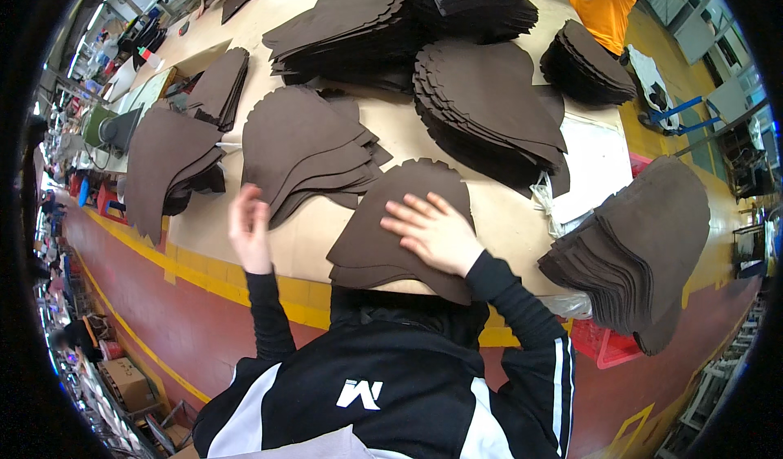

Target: The person repeatedly picks up brown fabric pieces from a table, aligns them, and stacks them into neat piles. The person occasionally lifts and repositions stacks to maintain alignment. Other workers are visible in the background performing similar tasks.

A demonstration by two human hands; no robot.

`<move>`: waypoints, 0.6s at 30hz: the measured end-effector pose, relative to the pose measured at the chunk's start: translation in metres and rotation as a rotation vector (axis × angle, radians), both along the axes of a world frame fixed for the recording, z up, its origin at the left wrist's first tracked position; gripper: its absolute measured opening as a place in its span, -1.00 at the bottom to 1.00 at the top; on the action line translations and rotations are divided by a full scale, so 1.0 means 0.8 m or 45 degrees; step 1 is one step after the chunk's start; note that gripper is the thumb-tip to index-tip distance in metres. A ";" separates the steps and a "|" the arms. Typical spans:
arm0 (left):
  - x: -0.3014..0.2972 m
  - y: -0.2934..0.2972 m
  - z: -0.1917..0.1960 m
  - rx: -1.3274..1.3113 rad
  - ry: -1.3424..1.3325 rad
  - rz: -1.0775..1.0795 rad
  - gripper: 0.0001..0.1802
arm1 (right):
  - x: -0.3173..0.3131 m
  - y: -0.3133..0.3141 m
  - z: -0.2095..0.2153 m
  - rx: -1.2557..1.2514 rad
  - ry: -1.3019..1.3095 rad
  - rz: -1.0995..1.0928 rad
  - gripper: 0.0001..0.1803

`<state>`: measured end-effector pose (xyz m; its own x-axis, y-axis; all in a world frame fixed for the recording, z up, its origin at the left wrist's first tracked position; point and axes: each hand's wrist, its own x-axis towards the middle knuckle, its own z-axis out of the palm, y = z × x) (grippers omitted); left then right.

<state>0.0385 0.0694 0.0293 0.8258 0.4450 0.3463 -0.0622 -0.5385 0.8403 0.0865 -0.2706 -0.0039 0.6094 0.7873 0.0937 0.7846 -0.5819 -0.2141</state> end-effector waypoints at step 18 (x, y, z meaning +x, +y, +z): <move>-0.016 -0.041 0.012 -0.258 -0.139 -0.150 -0.46 | -0.030 -0.027 0.007 1.062 -0.494 0.139 -0.47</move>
